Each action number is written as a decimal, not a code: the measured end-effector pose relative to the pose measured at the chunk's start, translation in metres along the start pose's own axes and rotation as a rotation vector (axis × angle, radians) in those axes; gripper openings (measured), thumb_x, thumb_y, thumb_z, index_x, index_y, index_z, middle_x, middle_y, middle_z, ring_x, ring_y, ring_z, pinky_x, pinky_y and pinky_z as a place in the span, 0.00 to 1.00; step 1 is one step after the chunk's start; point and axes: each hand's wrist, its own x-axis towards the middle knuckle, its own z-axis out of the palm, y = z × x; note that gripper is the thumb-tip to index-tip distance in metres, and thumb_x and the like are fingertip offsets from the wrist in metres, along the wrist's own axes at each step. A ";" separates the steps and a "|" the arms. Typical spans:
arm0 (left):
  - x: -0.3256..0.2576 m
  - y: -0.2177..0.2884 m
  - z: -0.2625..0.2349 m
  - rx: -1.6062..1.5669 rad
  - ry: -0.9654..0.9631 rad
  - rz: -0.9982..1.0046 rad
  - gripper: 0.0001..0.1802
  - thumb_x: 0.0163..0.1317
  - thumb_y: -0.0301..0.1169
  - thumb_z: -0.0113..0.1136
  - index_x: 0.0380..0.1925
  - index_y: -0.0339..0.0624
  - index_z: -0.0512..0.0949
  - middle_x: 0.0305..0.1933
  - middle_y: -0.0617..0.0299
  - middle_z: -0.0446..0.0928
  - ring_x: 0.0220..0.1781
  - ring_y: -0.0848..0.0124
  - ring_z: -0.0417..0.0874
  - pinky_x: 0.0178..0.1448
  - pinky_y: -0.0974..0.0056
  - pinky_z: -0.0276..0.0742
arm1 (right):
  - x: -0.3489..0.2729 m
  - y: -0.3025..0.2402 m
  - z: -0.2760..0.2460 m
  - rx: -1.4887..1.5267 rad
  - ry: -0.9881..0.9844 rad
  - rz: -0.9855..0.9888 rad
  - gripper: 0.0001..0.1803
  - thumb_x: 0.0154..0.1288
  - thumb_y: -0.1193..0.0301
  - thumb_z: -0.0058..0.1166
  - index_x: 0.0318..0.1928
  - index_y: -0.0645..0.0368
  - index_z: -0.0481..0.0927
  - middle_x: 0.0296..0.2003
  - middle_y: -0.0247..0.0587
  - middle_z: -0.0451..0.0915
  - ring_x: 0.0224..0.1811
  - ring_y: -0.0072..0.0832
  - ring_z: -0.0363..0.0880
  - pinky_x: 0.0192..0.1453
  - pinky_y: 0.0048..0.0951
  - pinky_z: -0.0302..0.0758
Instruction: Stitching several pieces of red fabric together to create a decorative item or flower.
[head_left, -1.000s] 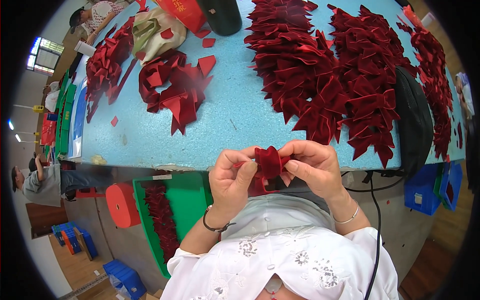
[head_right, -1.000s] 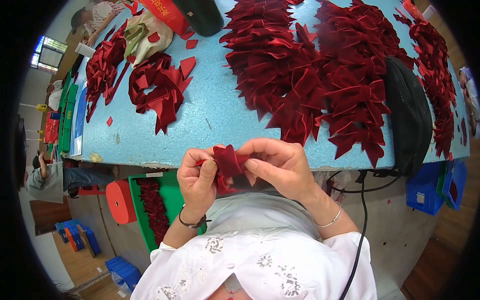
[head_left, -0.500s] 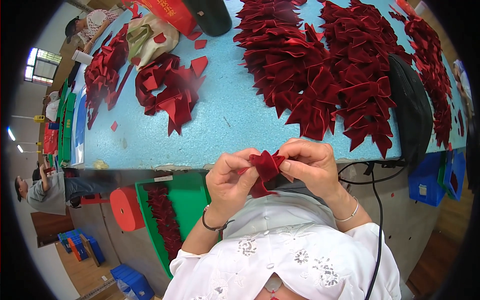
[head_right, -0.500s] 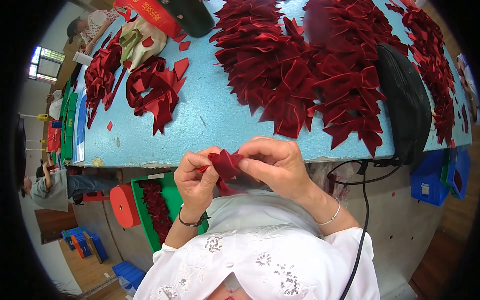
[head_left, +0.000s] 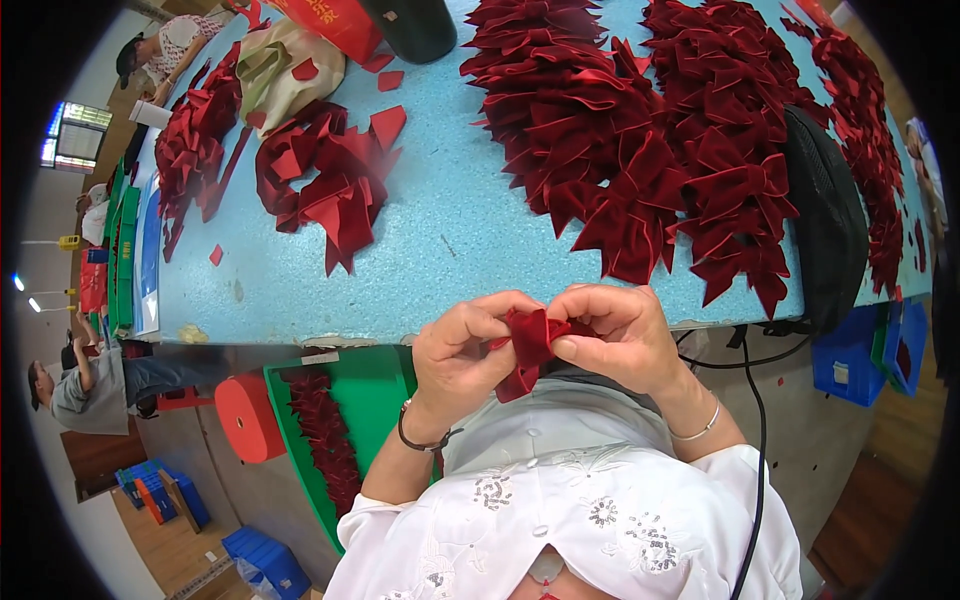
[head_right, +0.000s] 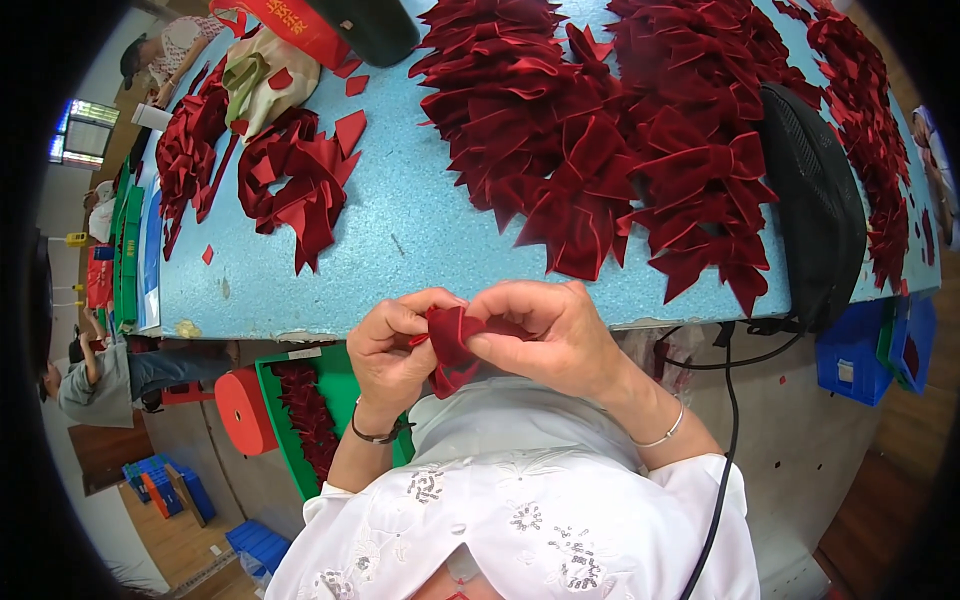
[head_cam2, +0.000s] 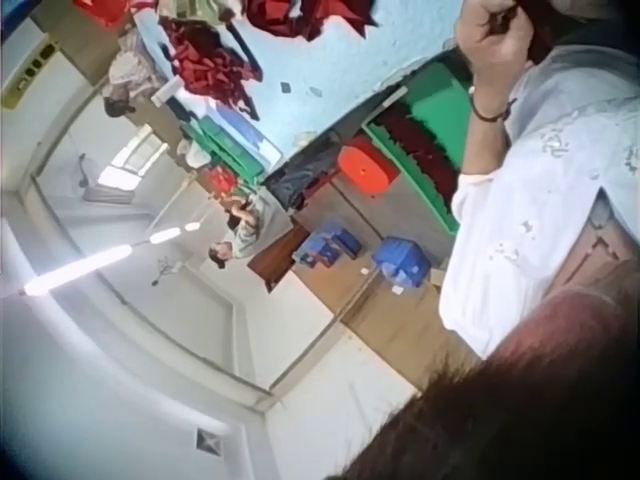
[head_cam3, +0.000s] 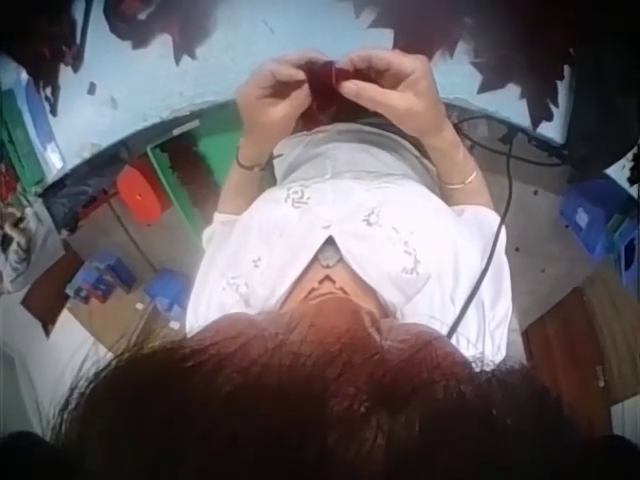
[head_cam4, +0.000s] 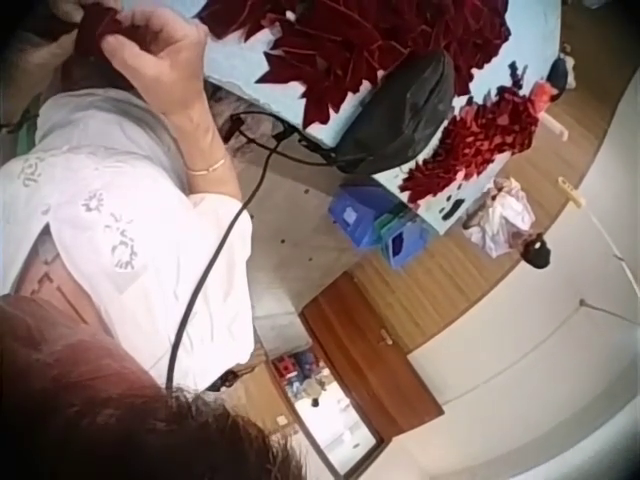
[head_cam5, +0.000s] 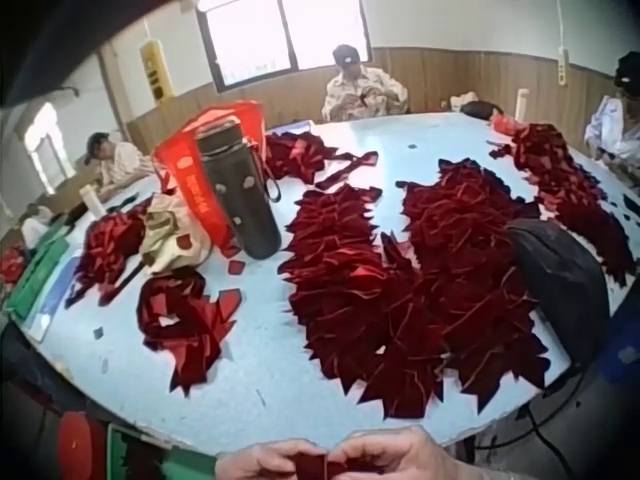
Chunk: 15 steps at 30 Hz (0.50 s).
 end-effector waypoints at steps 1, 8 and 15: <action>0.000 -0.001 -0.001 0.012 0.012 -0.015 0.07 0.54 0.16 0.58 0.29 0.34 0.70 0.44 0.42 0.76 0.42 0.68 0.79 0.45 0.66 0.76 | 0.002 -0.001 0.000 -0.004 0.004 -0.005 0.08 0.56 0.81 0.55 0.37 0.71 0.78 0.29 0.38 0.78 0.24 0.15 0.70 0.24 0.17 0.66; -0.001 -0.004 -0.002 0.133 0.104 -0.041 0.07 0.55 0.17 0.59 0.29 0.35 0.69 0.40 0.43 0.78 0.38 0.68 0.79 0.43 0.68 0.76 | 0.009 -0.007 0.006 -0.019 0.072 0.103 0.06 0.55 0.82 0.55 0.35 0.71 0.79 0.29 0.39 0.78 0.26 0.15 0.71 0.26 0.17 0.66; -0.001 -0.007 0.004 -0.167 0.235 -0.102 0.07 0.57 0.14 0.52 0.29 0.37 0.69 0.38 0.48 0.77 0.35 0.73 0.77 0.38 0.72 0.74 | 0.010 0.007 0.016 0.031 0.175 -0.030 0.05 0.59 0.81 0.50 0.34 0.70 0.79 0.26 0.40 0.77 0.21 0.17 0.69 0.22 0.18 0.63</action>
